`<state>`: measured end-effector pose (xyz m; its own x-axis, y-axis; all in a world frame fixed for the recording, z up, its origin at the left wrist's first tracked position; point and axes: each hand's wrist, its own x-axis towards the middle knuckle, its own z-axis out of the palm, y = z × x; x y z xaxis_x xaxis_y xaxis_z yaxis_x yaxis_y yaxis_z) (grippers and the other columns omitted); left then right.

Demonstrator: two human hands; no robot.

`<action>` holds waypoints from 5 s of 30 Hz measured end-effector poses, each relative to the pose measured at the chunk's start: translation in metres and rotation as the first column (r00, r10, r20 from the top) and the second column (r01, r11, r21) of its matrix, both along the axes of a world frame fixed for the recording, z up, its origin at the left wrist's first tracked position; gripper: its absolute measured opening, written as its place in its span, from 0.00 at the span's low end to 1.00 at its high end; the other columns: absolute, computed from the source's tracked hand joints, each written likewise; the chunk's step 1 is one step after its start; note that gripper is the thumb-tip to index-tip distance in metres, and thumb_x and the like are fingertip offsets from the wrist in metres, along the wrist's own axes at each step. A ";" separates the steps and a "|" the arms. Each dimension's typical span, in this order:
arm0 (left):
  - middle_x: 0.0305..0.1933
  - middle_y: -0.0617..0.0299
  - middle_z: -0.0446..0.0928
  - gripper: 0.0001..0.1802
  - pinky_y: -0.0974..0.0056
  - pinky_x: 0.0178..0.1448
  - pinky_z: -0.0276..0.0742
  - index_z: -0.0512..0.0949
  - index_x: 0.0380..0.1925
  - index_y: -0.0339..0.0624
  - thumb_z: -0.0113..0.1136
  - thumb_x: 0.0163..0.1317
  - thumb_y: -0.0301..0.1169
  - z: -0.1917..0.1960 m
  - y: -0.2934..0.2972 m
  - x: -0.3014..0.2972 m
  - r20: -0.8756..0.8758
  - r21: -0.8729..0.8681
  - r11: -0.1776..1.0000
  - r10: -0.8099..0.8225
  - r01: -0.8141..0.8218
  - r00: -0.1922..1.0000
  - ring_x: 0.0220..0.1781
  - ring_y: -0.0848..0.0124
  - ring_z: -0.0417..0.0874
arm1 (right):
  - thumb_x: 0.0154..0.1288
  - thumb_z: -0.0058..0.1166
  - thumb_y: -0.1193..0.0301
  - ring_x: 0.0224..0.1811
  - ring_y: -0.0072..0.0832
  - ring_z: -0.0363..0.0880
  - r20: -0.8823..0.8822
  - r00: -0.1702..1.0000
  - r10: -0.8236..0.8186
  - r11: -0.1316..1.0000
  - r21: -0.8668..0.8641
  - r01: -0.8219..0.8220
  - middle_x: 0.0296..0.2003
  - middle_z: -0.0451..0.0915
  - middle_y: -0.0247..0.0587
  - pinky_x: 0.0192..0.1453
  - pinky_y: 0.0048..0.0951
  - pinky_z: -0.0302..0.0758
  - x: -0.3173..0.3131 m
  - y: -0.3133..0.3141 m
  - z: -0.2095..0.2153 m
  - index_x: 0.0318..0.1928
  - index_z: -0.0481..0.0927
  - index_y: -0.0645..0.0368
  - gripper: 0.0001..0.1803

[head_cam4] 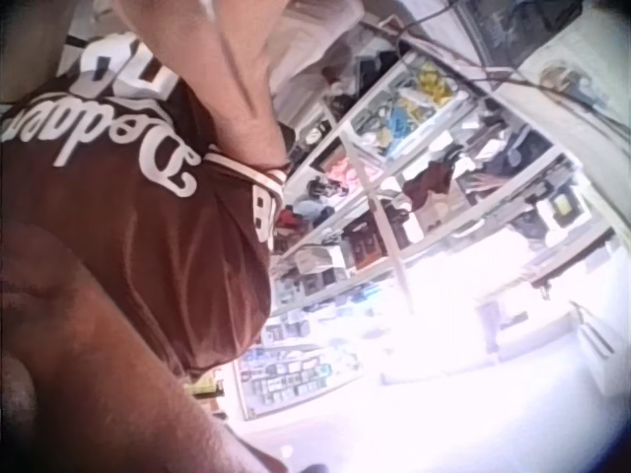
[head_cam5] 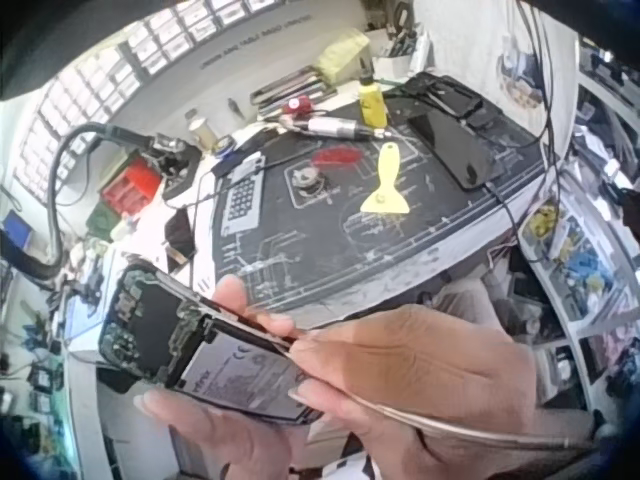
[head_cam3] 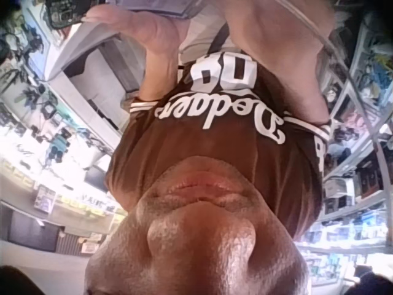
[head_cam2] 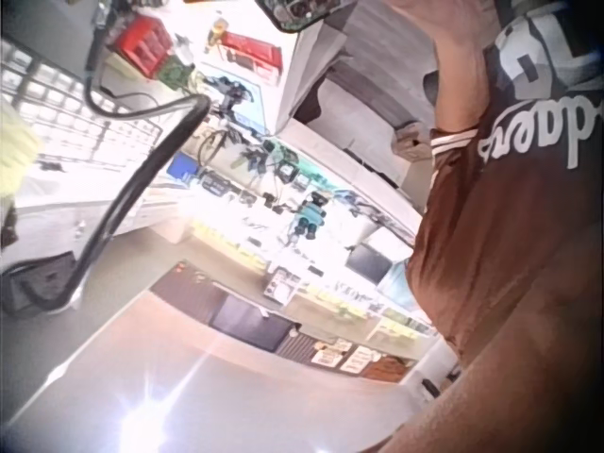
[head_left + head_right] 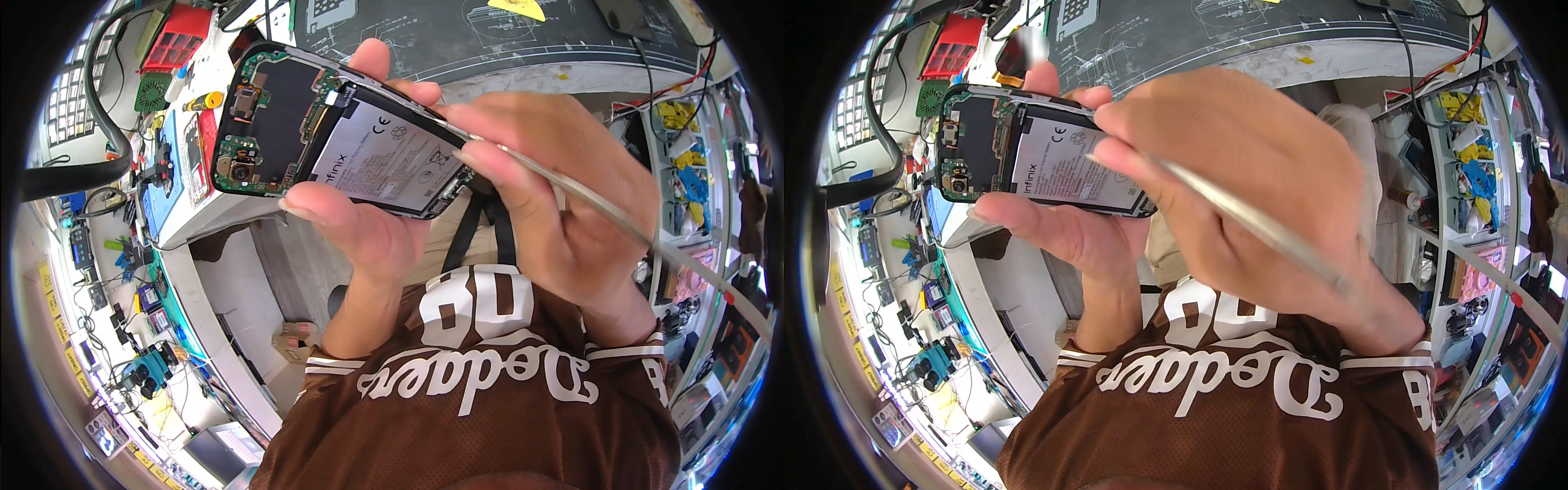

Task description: The person uses a metal pick and a yellow plastic pry tool to carefully lift and separate the battery from the phone chassis. They repeatedly probe the battery edges and corners to loosen adhesive, then set the tools down on the workbench.

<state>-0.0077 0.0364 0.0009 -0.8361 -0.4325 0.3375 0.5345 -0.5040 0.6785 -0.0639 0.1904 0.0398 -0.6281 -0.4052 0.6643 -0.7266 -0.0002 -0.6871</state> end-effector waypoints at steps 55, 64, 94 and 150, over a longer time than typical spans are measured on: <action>0.59 0.51 0.77 0.61 0.52 0.63 0.84 0.64 0.75 0.43 0.55 0.53 0.80 -0.012 -0.015 -0.006 -0.160 0.042 0.978 -0.196 0.205 0.967 0.59 0.59 0.83 | 0.71 0.56 0.82 0.43 0.37 0.88 -0.153 0.988 0.030 0.986 -0.158 -0.055 0.44 0.87 0.57 0.50 0.34 0.83 -0.005 -0.005 -0.011 0.50 0.83 0.73 0.10; 0.58 0.50 0.79 0.63 0.55 0.63 0.82 0.62 0.74 0.40 0.51 0.54 0.81 -0.005 -0.018 0.000 -0.156 0.003 0.992 -0.125 0.127 0.980 0.58 0.61 0.82 | 0.67 0.58 0.83 0.42 0.39 0.88 0.009 0.990 0.142 0.974 -0.178 -0.139 0.41 0.87 0.58 0.49 0.33 0.83 -0.004 -0.017 -0.002 0.48 0.84 0.74 0.11; 0.55 0.55 0.79 0.67 0.62 0.57 0.79 0.65 0.76 0.42 0.66 0.43 0.77 -0.020 -0.026 0.003 -0.185 -0.068 0.975 -0.219 0.210 0.958 0.54 0.67 0.81 | 0.72 0.55 0.81 0.38 0.28 0.86 0.273 0.904 0.328 0.912 -0.340 -0.228 0.40 0.87 0.49 0.45 0.26 0.82 -0.001 -0.028 0.002 0.46 0.86 0.69 0.09; 0.60 0.54 0.77 0.70 0.57 0.65 0.78 0.61 0.77 0.37 0.73 0.42 0.73 0.006 0.005 0.014 0.045 -0.011 0.998 -0.062 0.063 0.997 0.62 0.64 0.79 | 0.68 0.56 0.83 0.40 0.36 0.88 -0.002 0.984 0.179 0.953 -0.247 -0.174 0.41 0.87 0.54 0.44 0.33 0.85 -0.010 -0.030 -0.003 0.46 0.85 0.70 0.08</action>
<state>0.0063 0.0415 0.0072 -0.8757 -0.3751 0.3042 0.4714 -0.5266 0.7074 -0.0743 0.1606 0.0368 -0.5757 -0.3370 0.7450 -0.6854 -0.2978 -0.6644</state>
